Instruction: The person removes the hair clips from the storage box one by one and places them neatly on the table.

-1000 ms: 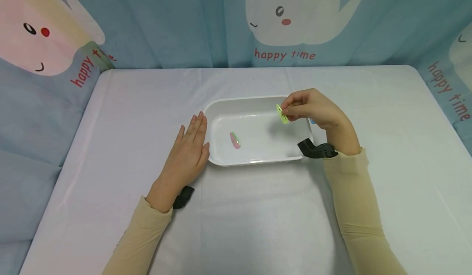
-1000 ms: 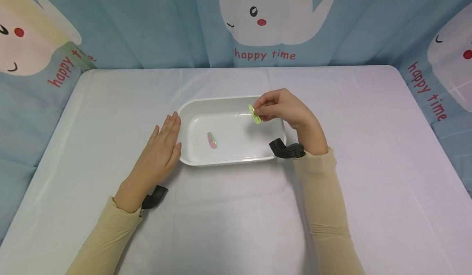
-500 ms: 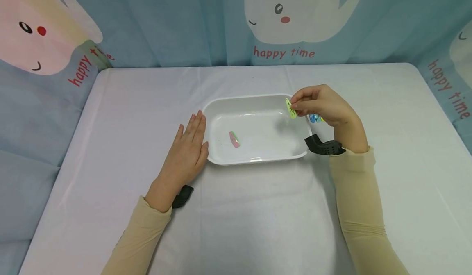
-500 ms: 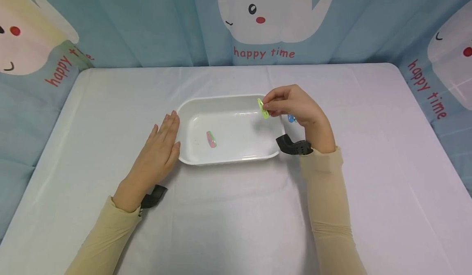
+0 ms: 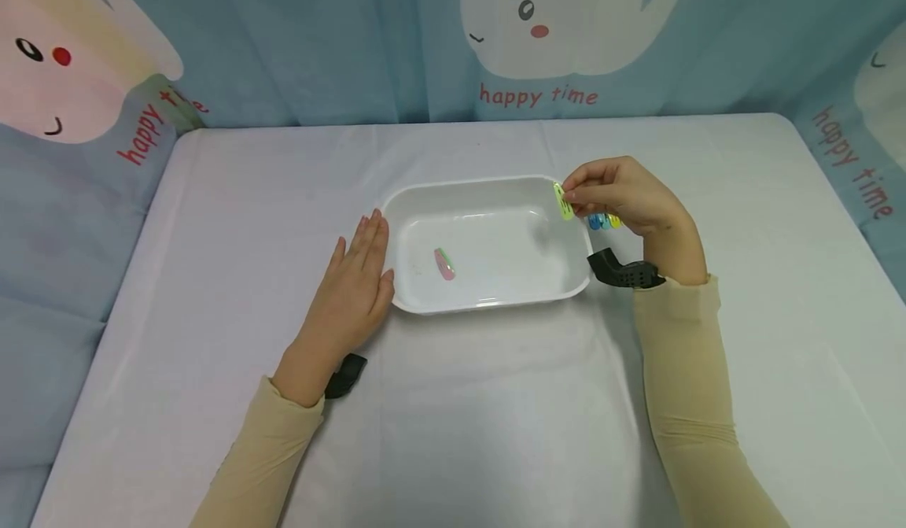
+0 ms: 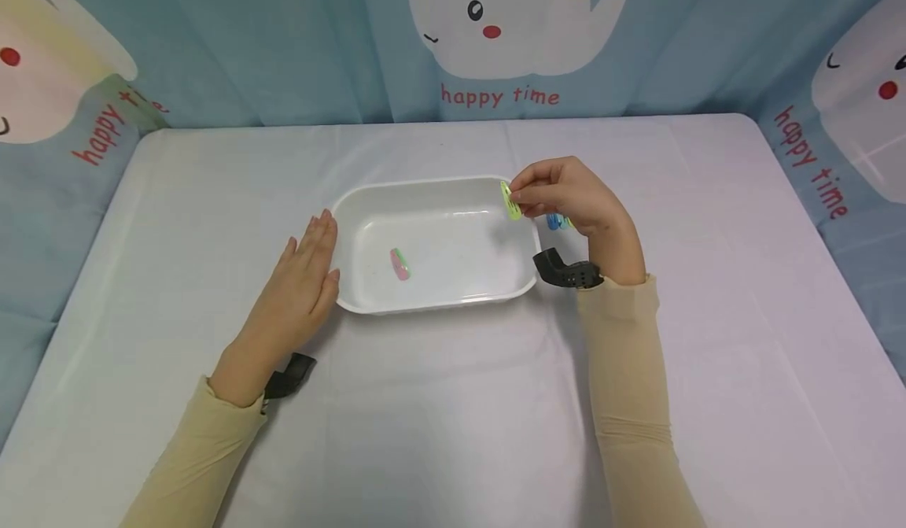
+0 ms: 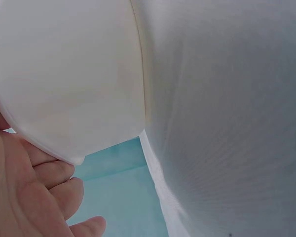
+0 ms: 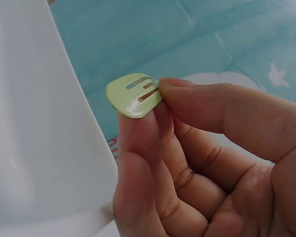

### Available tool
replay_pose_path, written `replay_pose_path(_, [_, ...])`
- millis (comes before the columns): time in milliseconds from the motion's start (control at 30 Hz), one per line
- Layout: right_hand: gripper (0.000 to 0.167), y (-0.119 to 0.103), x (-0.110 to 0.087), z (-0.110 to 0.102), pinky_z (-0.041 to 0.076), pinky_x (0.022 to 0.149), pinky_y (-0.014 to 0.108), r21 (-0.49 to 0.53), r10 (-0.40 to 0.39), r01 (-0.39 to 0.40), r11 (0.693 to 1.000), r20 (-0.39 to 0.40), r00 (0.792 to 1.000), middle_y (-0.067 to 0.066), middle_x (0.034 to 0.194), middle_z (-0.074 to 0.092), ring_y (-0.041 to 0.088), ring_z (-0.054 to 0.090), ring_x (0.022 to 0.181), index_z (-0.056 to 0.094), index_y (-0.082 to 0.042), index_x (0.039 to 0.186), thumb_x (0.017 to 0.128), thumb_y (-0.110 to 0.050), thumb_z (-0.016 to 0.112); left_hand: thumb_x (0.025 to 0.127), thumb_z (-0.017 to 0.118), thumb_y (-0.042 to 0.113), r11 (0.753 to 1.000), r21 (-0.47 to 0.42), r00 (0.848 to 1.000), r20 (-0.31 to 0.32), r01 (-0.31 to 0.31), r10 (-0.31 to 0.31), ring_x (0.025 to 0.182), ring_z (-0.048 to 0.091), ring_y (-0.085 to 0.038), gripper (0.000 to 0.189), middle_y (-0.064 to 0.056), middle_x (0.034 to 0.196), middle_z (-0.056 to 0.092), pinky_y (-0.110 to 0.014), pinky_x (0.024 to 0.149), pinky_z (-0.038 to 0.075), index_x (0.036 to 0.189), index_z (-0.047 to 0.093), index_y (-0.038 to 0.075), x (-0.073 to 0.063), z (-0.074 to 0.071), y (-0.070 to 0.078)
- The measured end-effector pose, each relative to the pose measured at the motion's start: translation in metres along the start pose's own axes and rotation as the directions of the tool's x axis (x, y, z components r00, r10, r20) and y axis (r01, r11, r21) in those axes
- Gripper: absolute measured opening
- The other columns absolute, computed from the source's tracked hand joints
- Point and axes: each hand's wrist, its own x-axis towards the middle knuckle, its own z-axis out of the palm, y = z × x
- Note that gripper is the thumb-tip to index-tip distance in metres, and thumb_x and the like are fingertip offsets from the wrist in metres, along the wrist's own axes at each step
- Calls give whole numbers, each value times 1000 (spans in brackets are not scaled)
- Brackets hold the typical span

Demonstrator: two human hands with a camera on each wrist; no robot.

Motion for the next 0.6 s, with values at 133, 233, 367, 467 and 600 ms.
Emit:
replay_pose_path(133, [8,1,0,-2,52,67,25,14,10,-10,1000,-7,1000,5,78,68,15,60,67,69,-3,88,89,-2,61,98,35,19,1000,0,1000,4,4,-4,143,11,-27,58,-17,155,15,-54,110,14,147,19,-7,0,0,0])
replay_pose_path(233, [8,1,0,-3,52,67,25,22,14,-14,1000,-7,1000,5,78,67,15,61,67,69,-3,88,89,-2,61,98,35,19,1000,-1,1000,4,4,-4,143,11,-27,58,-17,155,15,-54,110,14,147,19,-7,1,0,0])
replay_pose_path(367, [10,3,0,-5,52,68,26,36,18,-18,999,-9,1000,4,78,67,15,61,67,69,-4,88,90,-1,60,98,34,19,1000,-2,1000,2,2,-2,143,11,-27,58,-17,155,15,-55,110,14,147,19,-7,1,0,0])
replay_pose_path(467, [10,4,0,-7,53,68,26,45,18,-18,999,-10,1000,4,78,67,15,61,67,70,-3,88,90,-1,60,98,34,19,1000,-3,1000,3,1,-1,143,11,-27,58,-17,155,15,-55,110,14,147,19,-7,1,0,0])
replay_pose_path(600, [9,6,0,-8,53,68,27,64,19,-19,998,-9,1000,5,78,68,16,62,67,69,-2,88,90,-1,60,98,34,19,1000,-1,1000,-1,-1,1,143,11,-27,58,-18,155,15,-55,110,15,147,19,-7,1,1,0])
